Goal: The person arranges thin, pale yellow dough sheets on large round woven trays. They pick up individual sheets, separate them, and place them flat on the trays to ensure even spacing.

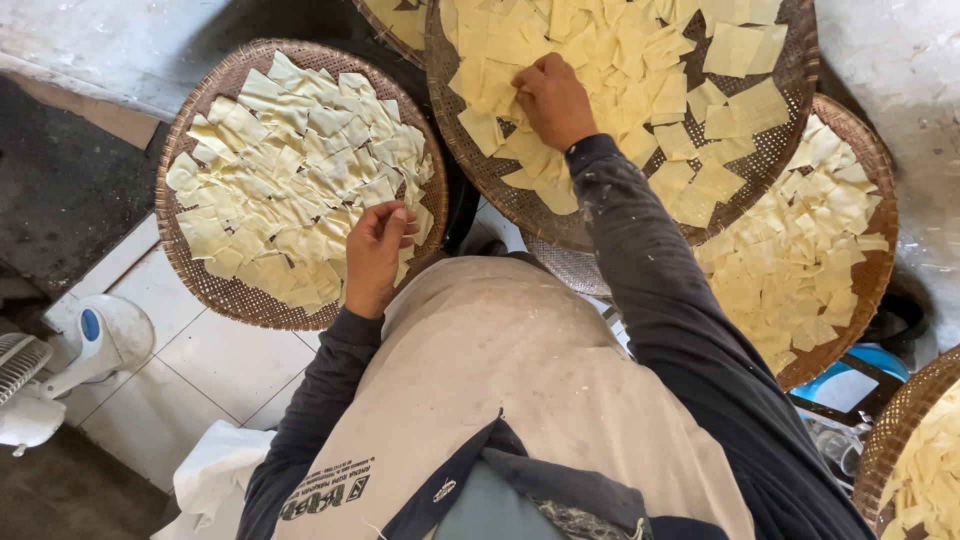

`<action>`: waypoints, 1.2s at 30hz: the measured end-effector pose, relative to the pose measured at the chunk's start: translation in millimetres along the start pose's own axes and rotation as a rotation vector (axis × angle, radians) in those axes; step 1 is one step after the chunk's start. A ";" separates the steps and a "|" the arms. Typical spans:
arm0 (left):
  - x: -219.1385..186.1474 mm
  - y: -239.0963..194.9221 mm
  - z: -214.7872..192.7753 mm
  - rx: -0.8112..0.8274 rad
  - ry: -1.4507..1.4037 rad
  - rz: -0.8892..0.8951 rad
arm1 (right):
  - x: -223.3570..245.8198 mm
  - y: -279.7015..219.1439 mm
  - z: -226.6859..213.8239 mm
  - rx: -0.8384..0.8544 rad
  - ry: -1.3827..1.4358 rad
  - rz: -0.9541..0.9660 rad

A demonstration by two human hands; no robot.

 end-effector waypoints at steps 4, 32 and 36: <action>-4.4 -2.8 -0.9 -0.022 0.004 0.024 | 6.3 1.5 -21.7 0.064 0.136 -0.018; -59.9 35.1 151.7 0.740 -0.060 0.167 | 108.5 -115.2 -93.8 -0.207 1.394 0.776; -53.6 43.4 157.2 0.666 0.117 0.195 | 98.3 -127.1 -96.8 -0.276 1.167 0.715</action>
Point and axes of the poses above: each hand's wrist, its own y-axis towards the middle knuckle, its own z-axis out of the palm, x = y × z, the point moved 3 cm from there along y, towards the middle knuckle, and after that the axes turned 7 degrees about -z, right-handed, at the moved point
